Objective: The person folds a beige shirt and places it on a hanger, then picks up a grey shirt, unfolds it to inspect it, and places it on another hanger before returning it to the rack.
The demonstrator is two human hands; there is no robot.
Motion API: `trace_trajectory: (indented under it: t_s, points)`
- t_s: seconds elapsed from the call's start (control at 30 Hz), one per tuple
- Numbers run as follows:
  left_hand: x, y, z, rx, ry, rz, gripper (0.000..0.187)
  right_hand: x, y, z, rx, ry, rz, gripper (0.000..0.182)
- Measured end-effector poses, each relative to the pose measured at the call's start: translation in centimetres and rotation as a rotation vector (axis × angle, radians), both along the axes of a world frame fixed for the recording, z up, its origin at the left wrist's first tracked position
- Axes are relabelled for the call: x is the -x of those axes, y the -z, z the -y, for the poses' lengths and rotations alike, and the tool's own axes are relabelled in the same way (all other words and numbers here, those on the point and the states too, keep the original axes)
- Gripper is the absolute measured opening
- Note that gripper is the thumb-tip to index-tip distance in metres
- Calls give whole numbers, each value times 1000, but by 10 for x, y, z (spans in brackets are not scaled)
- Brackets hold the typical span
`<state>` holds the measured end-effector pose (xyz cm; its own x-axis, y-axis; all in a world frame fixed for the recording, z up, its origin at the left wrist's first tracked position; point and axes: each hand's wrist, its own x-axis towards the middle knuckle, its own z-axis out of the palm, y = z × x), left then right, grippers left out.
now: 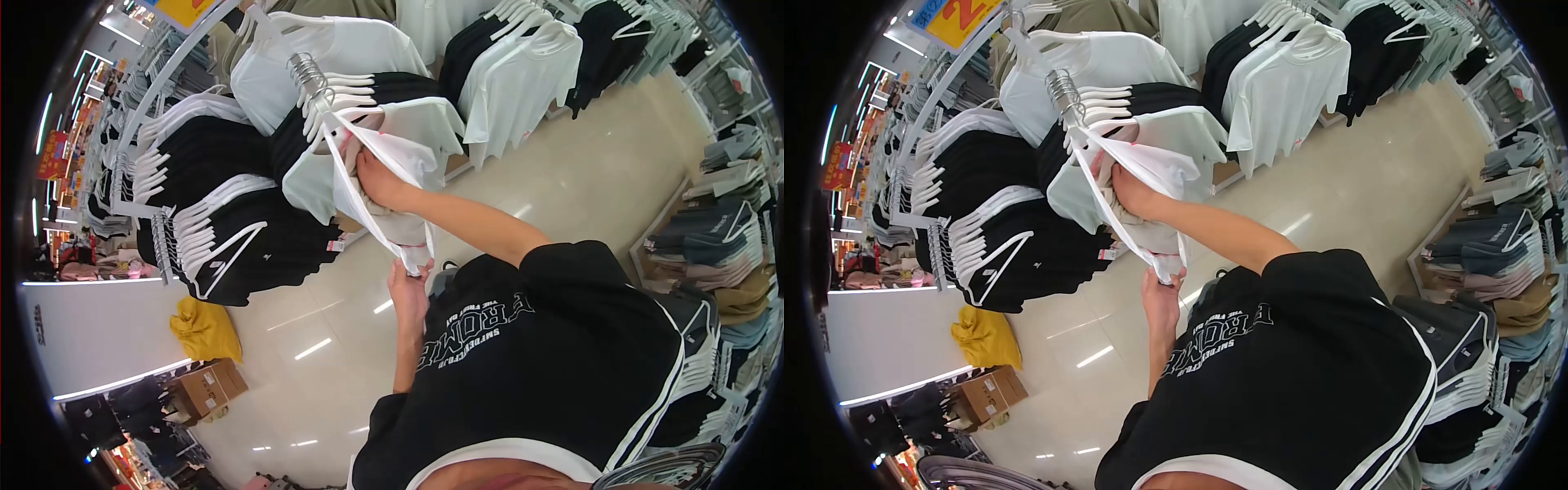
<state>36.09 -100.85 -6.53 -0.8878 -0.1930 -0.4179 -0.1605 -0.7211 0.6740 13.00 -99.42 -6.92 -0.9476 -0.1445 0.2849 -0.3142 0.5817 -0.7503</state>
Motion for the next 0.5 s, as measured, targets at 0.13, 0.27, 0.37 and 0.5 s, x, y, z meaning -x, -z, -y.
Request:
trace_trajectory:
  t_s: [0.13, 0.27, 0.37, 0.5]
  points:
    - [8, 5, -7, 38, -50, 21, 24, -31, -7, -34, 19, -294, -201, 42]
    - [12, 1, -32, 93, -192, 99, 26, -95, -39, -96, 1, -457, -283, 46]
    - [20, 12, -53, 171, -219, 144, 31, -115, -41, -146, 129, -670, -214, 44]
    - [30, -19, -120, 80, -269, 266, 37, -120, -30, -219, 245, -742, -73, 40]
